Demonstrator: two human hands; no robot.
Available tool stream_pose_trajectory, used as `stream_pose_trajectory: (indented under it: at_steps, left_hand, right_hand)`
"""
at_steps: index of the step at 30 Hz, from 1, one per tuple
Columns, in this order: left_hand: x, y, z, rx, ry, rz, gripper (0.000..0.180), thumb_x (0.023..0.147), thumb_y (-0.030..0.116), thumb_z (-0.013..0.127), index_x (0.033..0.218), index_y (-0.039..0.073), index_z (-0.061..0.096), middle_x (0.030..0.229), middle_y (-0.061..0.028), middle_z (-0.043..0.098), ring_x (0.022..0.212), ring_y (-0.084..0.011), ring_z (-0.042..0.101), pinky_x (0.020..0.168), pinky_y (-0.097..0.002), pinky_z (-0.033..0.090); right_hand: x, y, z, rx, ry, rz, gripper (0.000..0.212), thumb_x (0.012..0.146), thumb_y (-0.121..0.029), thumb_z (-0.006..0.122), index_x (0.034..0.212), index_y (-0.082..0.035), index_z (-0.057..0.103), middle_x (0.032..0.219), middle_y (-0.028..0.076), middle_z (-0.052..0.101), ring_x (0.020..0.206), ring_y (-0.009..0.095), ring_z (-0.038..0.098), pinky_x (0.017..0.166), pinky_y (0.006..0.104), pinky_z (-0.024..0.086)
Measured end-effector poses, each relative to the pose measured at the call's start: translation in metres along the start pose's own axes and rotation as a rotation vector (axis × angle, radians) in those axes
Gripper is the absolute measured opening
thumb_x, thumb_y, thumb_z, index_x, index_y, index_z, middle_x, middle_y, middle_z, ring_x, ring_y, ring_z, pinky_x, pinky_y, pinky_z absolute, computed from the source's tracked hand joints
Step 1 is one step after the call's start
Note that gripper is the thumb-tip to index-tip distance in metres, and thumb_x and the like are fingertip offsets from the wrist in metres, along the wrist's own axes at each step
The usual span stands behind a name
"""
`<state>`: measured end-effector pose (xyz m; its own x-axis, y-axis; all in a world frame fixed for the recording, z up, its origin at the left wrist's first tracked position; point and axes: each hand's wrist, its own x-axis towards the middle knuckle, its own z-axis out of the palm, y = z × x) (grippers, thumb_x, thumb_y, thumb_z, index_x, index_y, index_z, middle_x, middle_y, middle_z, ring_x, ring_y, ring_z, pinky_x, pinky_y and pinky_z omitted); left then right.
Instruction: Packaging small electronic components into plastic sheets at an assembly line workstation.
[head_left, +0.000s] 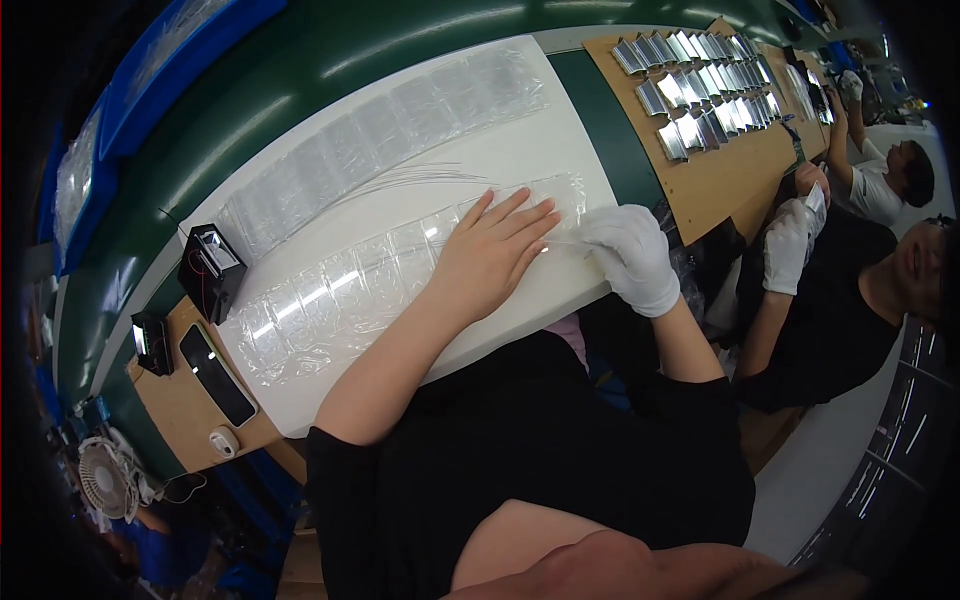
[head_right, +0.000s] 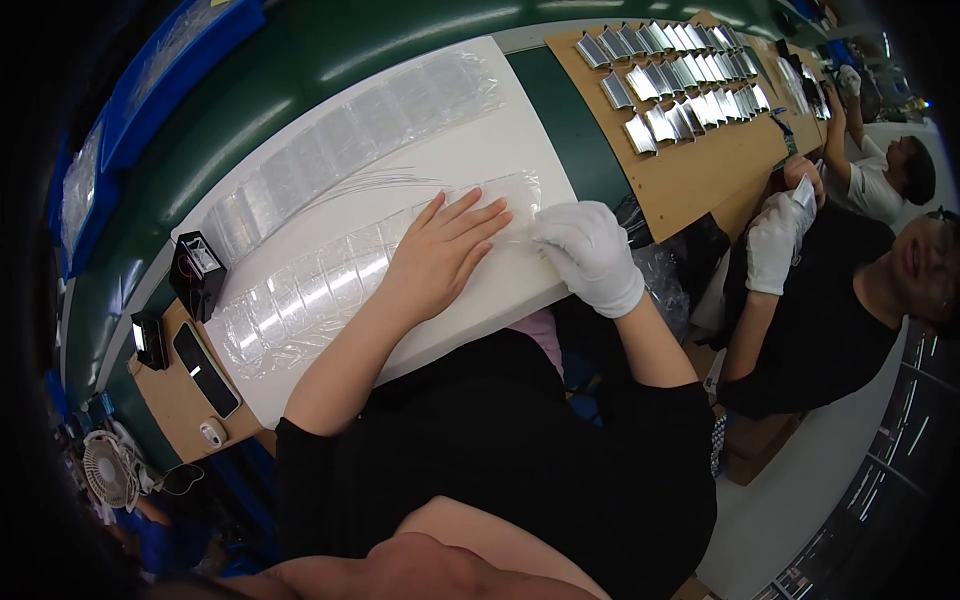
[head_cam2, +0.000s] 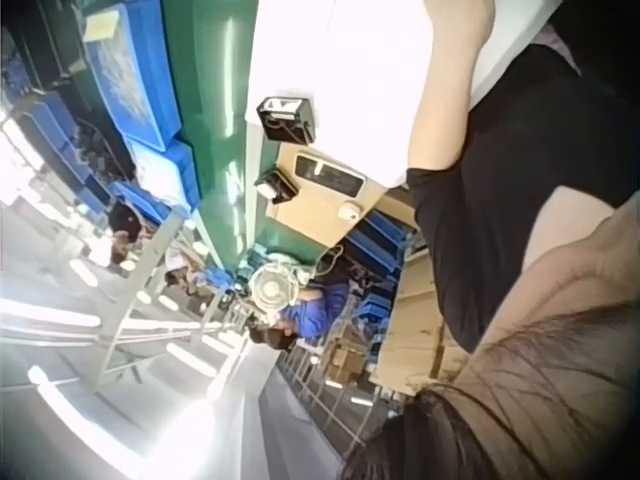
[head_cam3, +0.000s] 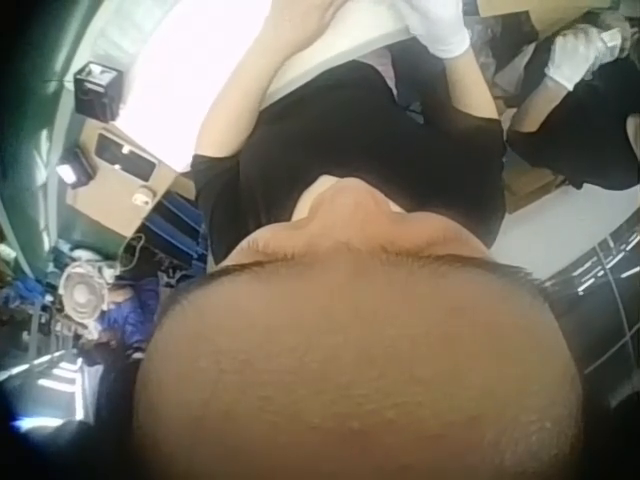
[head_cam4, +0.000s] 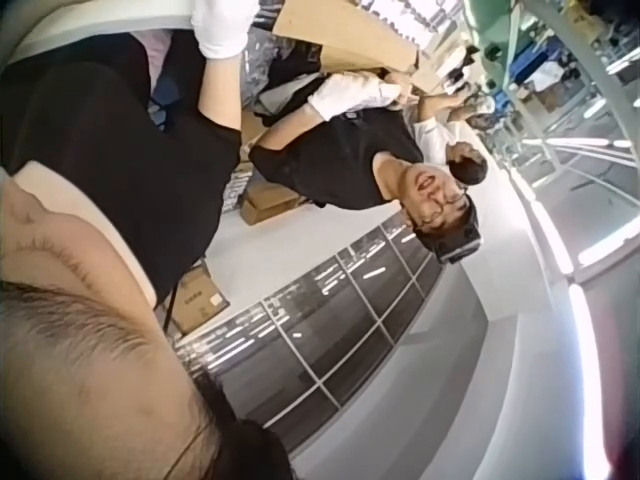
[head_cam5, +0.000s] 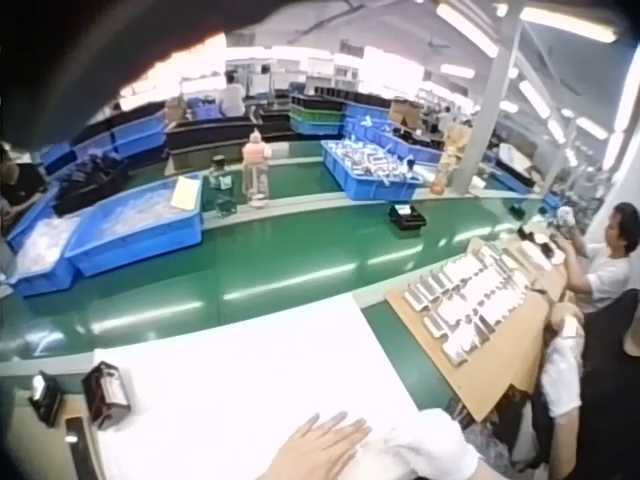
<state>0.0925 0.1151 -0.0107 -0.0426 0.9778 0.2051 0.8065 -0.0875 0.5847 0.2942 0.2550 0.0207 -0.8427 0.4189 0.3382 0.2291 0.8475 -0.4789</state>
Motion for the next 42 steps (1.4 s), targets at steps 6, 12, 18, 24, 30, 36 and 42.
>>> stream_pose_trajectory:
  at_steps: [6, 12, 18, 24, 30, 36, 42]
  left_hand:
    - [0.000, -0.008, -0.020, -0.275, -0.055, -0.099, 0.042, 0.111, 0.032, 0.037, 0.138, 0.014, 0.063, 0.144, -0.0003, 0.061, 0.145, -0.0234, 0.044, 0.127, -0.0436, 0.020]
    - [-0.005, -0.016, -0.033, -0.433, -0.128, -0.134, 0.043, 0.111, 0.033, 0.035, 0.136, 0.015, 0.065, 0.142, -0.0001, 0.063, 0.145, -0.0233, 0.045, 0.127, -0.0434, 0.021]
    - [-0.014, -0.019, -0.039, -0.356, -0.190, -0.062, 0.043, 0.111, 0.033, 0.034, 0.134, 0.017, 0.067, 0.140, 0.0006, 0.064, 0.144, -0.0228, 0.045, 0.126, -0.0432, 0.022]
    - [-0.024, -0.021, -0.039, -0.210, -0.185, -0.025, 0.043, 0.111, 0.035, 0.034, 0.133, 0.019, 0.068, 0.140, 0.0017, 0.064, 0.143, -0.0221, 0.046, 0.126, -0.0430, 0.024]
    - [-0.017, -0.020, -0.038, -0.331, -0.161, -0.102, 0.043, 0.111, 0.036, 0.035, 0.132, 0.021, 0.069, 0.139, 0.0031, 0.065, 0.143, -0.0213, 0.047, 0.126, -0.0429, 0.024]
    - [-0.018, -0.022, -0.036, -0.312, -0.129, -0.067, 0.042, 0.110, 0.036, 0.037, 0.132, 0.020, 0.070, 0.137, 0.0017, 0.067, 0.143, -0.0224, 0.047, 0.126, -0.0436, 0.023]
    - [-0.023, -0.011, -0.025, 0.056, -0.060, 0.147, 0.044, 0.110, 0.041, 0.036, 0.136, 0.023, 0.065, 0.142, 0.0033, 0.063, 0.144, -0.0213, 0.045, 0.126, -0.0409, 0.023]
  right_hand:
    - [0.018, -0.027, 0.018, -0.032, 0.164, 0.043, 0.025, 0.074, -0.003, 0.073, 0.098, -0.011, 0.071, 0.105, 0.004, 0.072, 0.102, 0.028, 0.064, 0.094, 0.0371, 0.049]
    - [0.017, 0.000, 0.018, -0.004, 0.094, -0.202, 0.023, 0.073, -0.005, 0.071, 0.095, -0.010, 0.073, 0.111, 0.002, 0.069, 0.101, 0.027, 0.065, 0.089, 0.0357, 0.052]
    - [0.020, 0.002, -0.004, 0.187, -0.154, -0.183, 0.019, 0.075, -0.002, 0.068, 0.092, -0.008, 0.073, 0.110, 0.004, 0.070, 0.102, 0.028, 0.065, 0.091, 0.0363, 0.051]
    - [0.014, -0.005, -0.026, 0.304, -0.069, 0.196, 0.017, 0.078, -0.002, 0.076, 0.092, -0.009, 0.070, 0.107, 0.006, 0.070, 0.102, 0.028, 0.065, 0.093, 0.0347, 0.051]
    - [0.011, -0.055, 0.026, 0.006, 0.227, -0.061, 0.021, 0.074, -0.009, 0.080, 0.091, -0.012, 0.070, 0.105, 0.002, 0.070, 0.093, 0.022, 0.065, 0.087, 0.0332, 0.050]
    - [-0.003, -0.037, 0.034, -0.116, 0.223, -0.168, 0.021, 0.073, -0.009, 0.082, 0.090, -0.012, 0.069, 0.100, 0.001, 0.071, 0.092, 0.022, 0.064, 0.086, 0.0355, 0.050]
    - [0.000, -0.012, -0.002, -0.154, 0.030, -0.239, 0.016, 0.076, -0.007, 0.076, 0.089, -0.011, 0.069, 0.092, 0.000, 0.069, 0.088, 0.020, 0.065, 0.078, 0.0331, 0.051]
